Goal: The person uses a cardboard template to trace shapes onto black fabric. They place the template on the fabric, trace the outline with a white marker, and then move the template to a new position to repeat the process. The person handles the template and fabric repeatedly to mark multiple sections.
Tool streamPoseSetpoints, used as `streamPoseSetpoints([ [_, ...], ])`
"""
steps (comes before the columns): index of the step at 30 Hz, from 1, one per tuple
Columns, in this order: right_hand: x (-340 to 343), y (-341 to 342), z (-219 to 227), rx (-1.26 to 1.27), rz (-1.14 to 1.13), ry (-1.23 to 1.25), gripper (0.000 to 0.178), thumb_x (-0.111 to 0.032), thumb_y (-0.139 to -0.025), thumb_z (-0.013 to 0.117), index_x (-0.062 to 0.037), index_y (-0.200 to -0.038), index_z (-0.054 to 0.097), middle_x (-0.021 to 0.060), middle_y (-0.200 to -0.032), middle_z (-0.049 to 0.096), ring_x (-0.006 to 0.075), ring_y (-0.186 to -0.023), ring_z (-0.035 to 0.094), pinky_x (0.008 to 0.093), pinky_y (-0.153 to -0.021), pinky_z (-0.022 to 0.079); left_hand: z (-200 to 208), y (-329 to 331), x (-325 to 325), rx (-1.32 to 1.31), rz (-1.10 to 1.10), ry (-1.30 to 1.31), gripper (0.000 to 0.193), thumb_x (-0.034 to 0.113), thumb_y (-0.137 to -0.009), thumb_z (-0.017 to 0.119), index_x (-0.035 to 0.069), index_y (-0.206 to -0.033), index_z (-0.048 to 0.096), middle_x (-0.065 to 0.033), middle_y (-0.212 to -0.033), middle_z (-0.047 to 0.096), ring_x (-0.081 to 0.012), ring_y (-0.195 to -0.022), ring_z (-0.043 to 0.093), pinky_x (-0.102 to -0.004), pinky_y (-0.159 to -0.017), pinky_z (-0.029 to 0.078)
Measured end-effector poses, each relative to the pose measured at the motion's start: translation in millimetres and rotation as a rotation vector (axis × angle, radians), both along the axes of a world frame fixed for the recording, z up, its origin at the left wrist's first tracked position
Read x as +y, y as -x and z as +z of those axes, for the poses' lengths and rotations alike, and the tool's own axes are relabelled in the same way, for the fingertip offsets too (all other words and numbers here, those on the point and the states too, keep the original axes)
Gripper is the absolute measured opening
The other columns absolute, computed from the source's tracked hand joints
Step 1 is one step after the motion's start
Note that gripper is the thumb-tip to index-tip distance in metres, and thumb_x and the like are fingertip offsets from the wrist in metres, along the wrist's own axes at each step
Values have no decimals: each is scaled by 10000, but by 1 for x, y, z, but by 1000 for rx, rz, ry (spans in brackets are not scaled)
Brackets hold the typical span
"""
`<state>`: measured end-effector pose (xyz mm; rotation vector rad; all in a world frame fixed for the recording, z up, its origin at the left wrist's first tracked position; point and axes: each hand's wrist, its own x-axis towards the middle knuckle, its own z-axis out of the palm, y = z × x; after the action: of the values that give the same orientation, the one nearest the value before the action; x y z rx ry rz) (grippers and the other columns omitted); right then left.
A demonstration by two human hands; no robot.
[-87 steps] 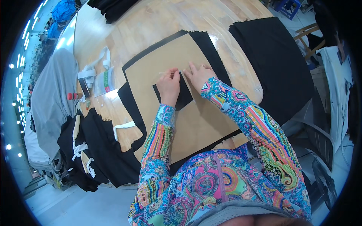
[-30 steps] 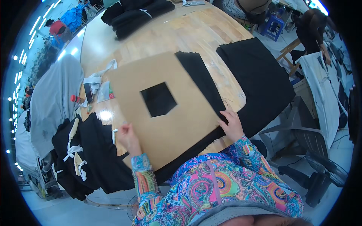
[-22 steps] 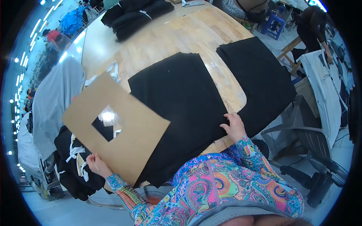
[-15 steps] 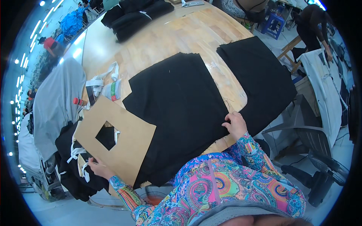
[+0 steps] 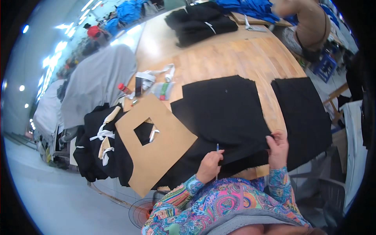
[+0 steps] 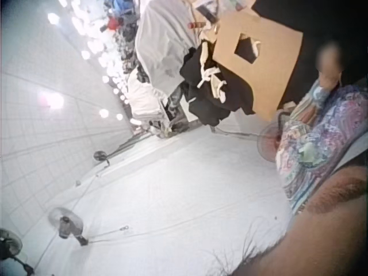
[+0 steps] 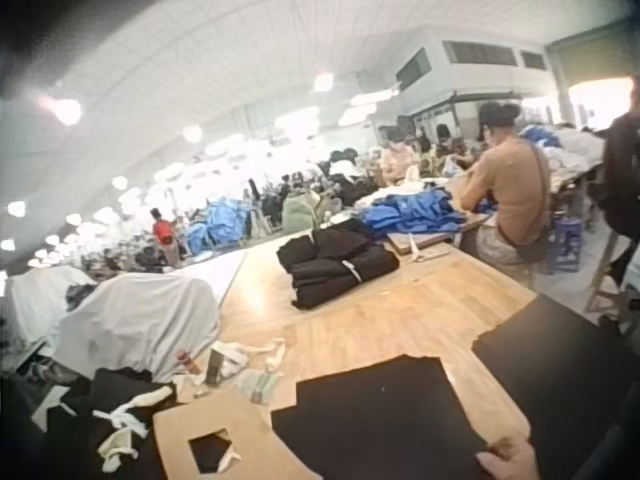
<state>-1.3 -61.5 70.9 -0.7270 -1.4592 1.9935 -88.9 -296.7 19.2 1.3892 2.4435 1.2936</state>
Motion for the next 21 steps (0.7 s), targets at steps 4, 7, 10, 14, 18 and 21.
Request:
streamPoseSetpoints([
  [4, 41, -15, 57, 245, -136, -202, 134, 59, -830, 542, -11, -943, 562, 10, -875, 570, 59, -784, 522, 174, -710, 394, 18, 28, -26, -51, 171, -69, 291, -112, -615, 590, 36, -843, 489, -154, -1001, 623, -317, -895, 608, -364, -784, 487],
  [7, 75, -34, 102, 376, -193, -515, 108, 60, -821, 544, 21, -902, 605, 42, -923, 593, 90, -842, 535, 204, -780, 404, 64, 44, -33, 5, 262, -76, 257, -126, -676, 572, 47, -841, 479, -140, -979, 647, -254, -876, 633, -324, -783, 491],
  [10, 93, -19, 150, 398, -278, -538, 168, 9, -842, 541, 34, -990, 616, 64, -962, 611, 123, -917, 553, 227, -829, 414, 96, 67, -25, -92, 251, -290, 229, -110, -714, 569, 52, -846, 475, -138, -957, 652, -217, -906, 621, -297, -773, 485],
  [14, 172, 14, 195, 270, -86, -361, 225, -58, -869, 533, 37, -1063, 599, 87, -1002, 611, 139, -942, 572, 275, -831, 471, 132, 105, 56, -119, 275, -289, 176, -93, -730, 561, 34, -818, 478, -105, -907, 651, -169, -837, 599, -256, -740, 458],
  [18, 290, 89, 151, 118, 65, -285, 210, -41, -863, 537, 39, -1049, 590, 93, -1041, 593, 164, -930, 584, 327, -806, 518, 129, 174, 111, 11, 237, -304, 109, -41, -756, 572, 20, -813, 502, -62, -839, 631, -128, -768, 555, -252, -723, 437],
  [21, 334, 114, 171, 188, -29, -329, 209, -8, -837, 559, 39, -1038, 587, 94, -1019, 599, 194, -914, 595, 344, -822, 526, 157, 172, 150, 166, 379, -447, 119, -31, -762, 577, 18, -845, 507, -53, -823, 615, -108, -752, 531, -238, -718, 425],
])
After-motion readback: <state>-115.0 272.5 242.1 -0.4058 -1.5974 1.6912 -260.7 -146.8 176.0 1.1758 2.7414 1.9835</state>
